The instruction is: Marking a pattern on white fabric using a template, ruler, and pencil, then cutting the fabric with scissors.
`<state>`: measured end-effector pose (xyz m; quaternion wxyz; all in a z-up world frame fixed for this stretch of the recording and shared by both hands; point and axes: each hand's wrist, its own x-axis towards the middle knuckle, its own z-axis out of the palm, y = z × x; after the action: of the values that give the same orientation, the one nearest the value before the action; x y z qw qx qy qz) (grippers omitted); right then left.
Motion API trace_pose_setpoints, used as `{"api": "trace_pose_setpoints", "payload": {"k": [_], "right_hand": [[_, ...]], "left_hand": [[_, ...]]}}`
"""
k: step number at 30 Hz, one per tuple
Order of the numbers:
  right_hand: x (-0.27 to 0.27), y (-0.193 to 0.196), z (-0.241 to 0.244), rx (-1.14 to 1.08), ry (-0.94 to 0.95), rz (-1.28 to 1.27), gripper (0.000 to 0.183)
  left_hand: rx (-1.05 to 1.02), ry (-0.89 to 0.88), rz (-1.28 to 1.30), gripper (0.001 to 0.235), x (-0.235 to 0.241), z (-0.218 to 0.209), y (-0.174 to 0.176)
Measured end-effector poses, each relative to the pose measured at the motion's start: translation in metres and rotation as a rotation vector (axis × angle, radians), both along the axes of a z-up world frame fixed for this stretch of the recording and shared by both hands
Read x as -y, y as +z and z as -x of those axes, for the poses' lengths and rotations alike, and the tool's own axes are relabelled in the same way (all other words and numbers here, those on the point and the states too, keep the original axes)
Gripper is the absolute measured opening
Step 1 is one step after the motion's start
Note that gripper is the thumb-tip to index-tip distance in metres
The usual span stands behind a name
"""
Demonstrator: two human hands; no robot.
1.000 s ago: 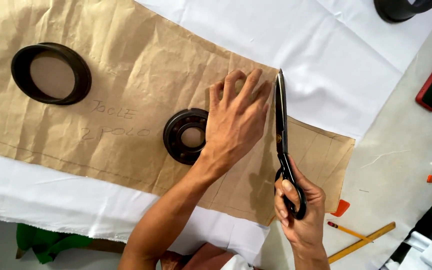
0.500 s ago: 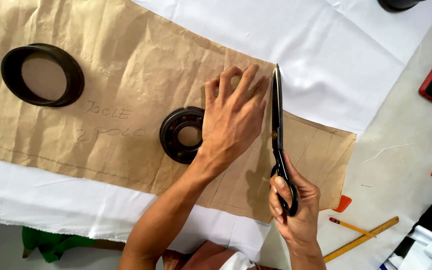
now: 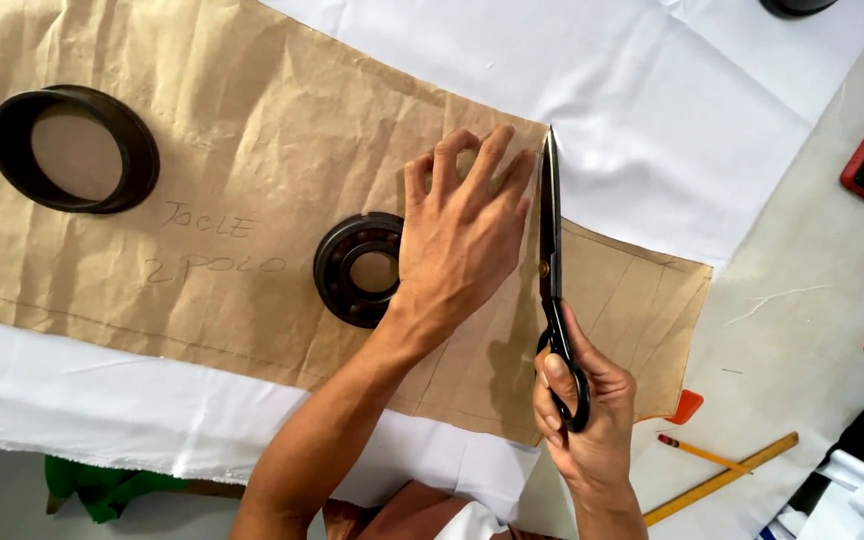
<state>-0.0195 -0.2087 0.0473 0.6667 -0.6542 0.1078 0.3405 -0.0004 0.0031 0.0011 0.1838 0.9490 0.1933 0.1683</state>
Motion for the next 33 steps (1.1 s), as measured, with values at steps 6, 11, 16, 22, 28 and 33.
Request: {"api": "trace_pose_setpoints", "payload": {"k": [6,11,16,22,28,33], "right_hand": [[0.024,-0.001,-0.008,-0.055,0.005,-0.129,0.053],[0.059,-0.002,-0.061,-0.122,0.149,-0.151,0.057],[0.076,0.005,-0.139,-0.127,0.386,-0.086,0.061],[0.079,0.009,-0.23,-0.129,0.709,-0.068,0.066],[0.072,0.003,-0.294,-0.13,0.859,0.075,0.075],[0.048,0.0,-0.312,0.059,1.056,0.041,0.07]], "left_hand": [[-0.012,-0.016,0.01,0.033,-0.002,0.001,0.002],[0.035,0.0,0.026,0.031,-0.002,0.001,-0.001],[0.086,0.021,0.032,0.027,-0.004,0.003,0.002],[0.023,0.022,-0.038,0.038,-0.008,0.003,0.001],[-0.008,-0.013,-0.009,0.049,-0.007,0.005,-0.005],[-0.038,-0.033,-0.005,0.051,-0.008,0.004,-0.007]]}}
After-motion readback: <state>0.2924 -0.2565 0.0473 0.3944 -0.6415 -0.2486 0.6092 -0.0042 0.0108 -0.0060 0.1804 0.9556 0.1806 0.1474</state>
